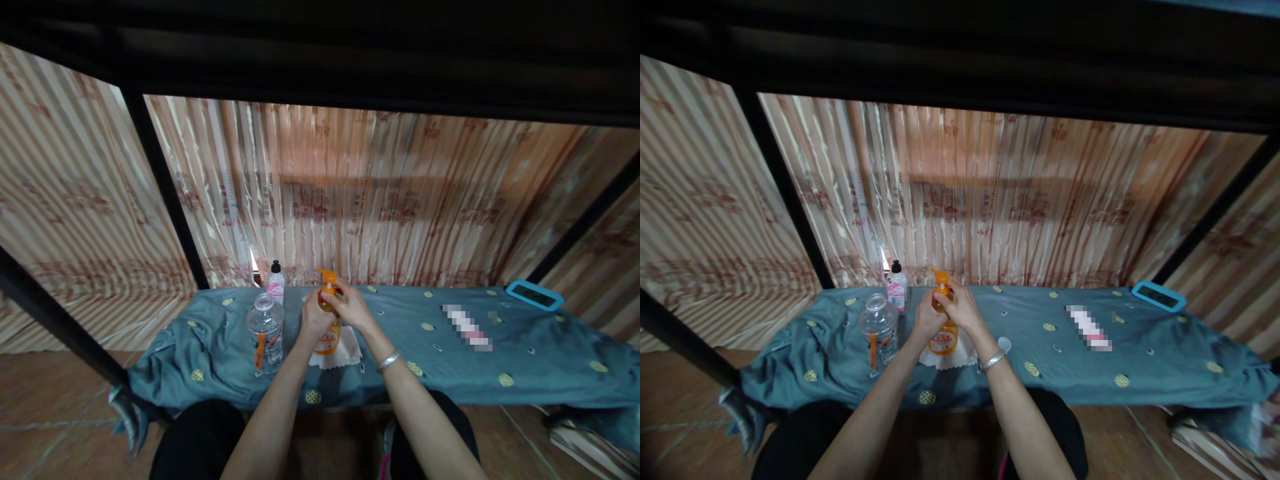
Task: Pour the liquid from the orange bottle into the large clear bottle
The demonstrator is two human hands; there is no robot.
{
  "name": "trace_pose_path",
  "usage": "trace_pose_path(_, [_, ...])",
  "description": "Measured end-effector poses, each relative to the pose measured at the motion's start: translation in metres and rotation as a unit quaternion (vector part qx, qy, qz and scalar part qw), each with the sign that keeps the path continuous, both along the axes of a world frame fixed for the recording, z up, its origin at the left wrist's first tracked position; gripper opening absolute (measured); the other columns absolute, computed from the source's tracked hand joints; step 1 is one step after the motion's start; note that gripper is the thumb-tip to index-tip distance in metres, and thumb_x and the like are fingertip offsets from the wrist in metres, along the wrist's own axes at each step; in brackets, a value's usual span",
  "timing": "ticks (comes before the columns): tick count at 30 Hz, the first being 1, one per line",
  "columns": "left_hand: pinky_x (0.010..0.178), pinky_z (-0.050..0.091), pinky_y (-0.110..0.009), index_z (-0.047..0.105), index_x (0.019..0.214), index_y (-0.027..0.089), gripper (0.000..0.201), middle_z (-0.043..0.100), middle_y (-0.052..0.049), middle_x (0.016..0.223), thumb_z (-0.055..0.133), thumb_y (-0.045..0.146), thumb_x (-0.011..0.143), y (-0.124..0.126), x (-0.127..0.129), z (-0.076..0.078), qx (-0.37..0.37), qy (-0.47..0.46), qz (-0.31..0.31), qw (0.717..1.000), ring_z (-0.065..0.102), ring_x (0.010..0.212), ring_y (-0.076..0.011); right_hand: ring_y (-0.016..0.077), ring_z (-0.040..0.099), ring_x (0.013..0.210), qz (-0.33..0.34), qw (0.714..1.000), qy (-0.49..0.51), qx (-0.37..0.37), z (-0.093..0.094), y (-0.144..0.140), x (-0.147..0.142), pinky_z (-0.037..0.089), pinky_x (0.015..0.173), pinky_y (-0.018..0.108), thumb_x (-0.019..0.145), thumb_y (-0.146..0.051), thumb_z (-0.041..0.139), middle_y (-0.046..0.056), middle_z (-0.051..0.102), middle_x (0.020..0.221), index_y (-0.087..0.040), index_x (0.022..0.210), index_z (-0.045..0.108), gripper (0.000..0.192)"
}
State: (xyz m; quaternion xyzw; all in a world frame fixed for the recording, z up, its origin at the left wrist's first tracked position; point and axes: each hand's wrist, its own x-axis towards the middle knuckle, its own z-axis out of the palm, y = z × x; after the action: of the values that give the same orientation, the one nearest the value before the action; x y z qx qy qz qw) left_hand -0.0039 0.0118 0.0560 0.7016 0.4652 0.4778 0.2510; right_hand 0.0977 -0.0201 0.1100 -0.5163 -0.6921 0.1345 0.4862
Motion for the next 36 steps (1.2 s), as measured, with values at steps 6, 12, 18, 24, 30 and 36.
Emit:
trace_pose_path(6, [0.076,0.048,-0.032,0.055,0.096,0.015,0.035,0.063,-0.007,0.092,0.065,0.022,0.064,-0.001,-0.002,0.001,-0.019,0.000,-0.003,1.000,0.061,0.085,-0.0211,0.0231,0.061,0.089,-0.092,0.996,-0.009,-0.014,-0.007,0.001,0.003,0.047,0.083,0.047,0.074,-0.043,0.070,0.005,0.064,0.095,-0.016,0.100,0.059,0.039])
trace_pose_path(12, [0.078,0.048,-0.033,0.055,0.097,0.017,0.036,0.064,-0.006,0.093,0.068,0.023,0.064,0.002,-0.001,-0.001,-0.002,0.001,0.002,1.000,0.061,0.086,-0.0210,0.0214,0.062,0.095,-0.023,1.000,-0.003,-0.016,-0.017,0.004,0.008,0.049,0.086,0.044,0.085,-0.037,0.061,0.006,0.066,0.104,-0.016,0.103,0.060,0.028])
trace_pose_path(18, [0.076,0.049,-0.033,0.057,0.096,0.017,0.027,0.064,-0.008,0.092,0.062,0.022,0.070,0.001,0.000,-0.001,-0.015,0.001,0.006,1.000,0.062,0.086,-0.0218,0.0225,0.062,0.089,-0.092,0.995,-0.008,-0.029,-0.013,0.003,0.001,0.049,0.082,0.045,0.076,-0.044,0.069,0.005,0.064,0.096,-0.016,0.105,0.057,0.042])
trace_pose_path(24, [0.078,0.049,-0.034,0.056,0.098,0.015,0.028,0.064,-0.009,0.093,0.059,0.018,0.071,0.002,0.000,-0.002,0.004,0.000,0.002,1.000,0.062,0.088,-0.0225,0.0181,0.062,0.079,-0.088,0.995,-0.014,-0.045,-0.012,0.000,-0.002,0.051,0.074,0.040,0.081,-0.033,0.065,0.002,0.064,0.090,-0.017,0.102,0.058,0.027])
trace_pose_path(30, [0.078,0.049,-0.034,0.056,0.098,0.014,0.031,0.064,-0.011,0.094,0.061,0.021,0.068,0.006,0.000,-0.002,0.012,0.002,-0.007,1.000,0.062,0.089,-0.0240,0.0221,0.062,0.092,-0.081,0.996,-0.013,-0.040,-0.010,0.001,-0.002,0.049,0.083,0.044,0.077,-0.036,0.070,0.006,0.064,0.102,-0.017,0.110,0.056,0.041])
trace_pose_path(36, [0.079,0.050,-0.033,0.056,0.097,0.015,0.034,0.065,-0.009,0.098,0.063,0.018,0.064,0.006,-0.001,-0.002,0.009,-0.004,-0.005,1.000,0.063,0.091,-0.0232,0.0220,0.061,0.090,-0.137,0.990,0.019,-0.028,-0.009,0.004,-0.005,0.048,0.083,0.045,0.072,-0.038,0.073,0.005,0.064,0.097,-0.016,0.095,0.059,0.034])
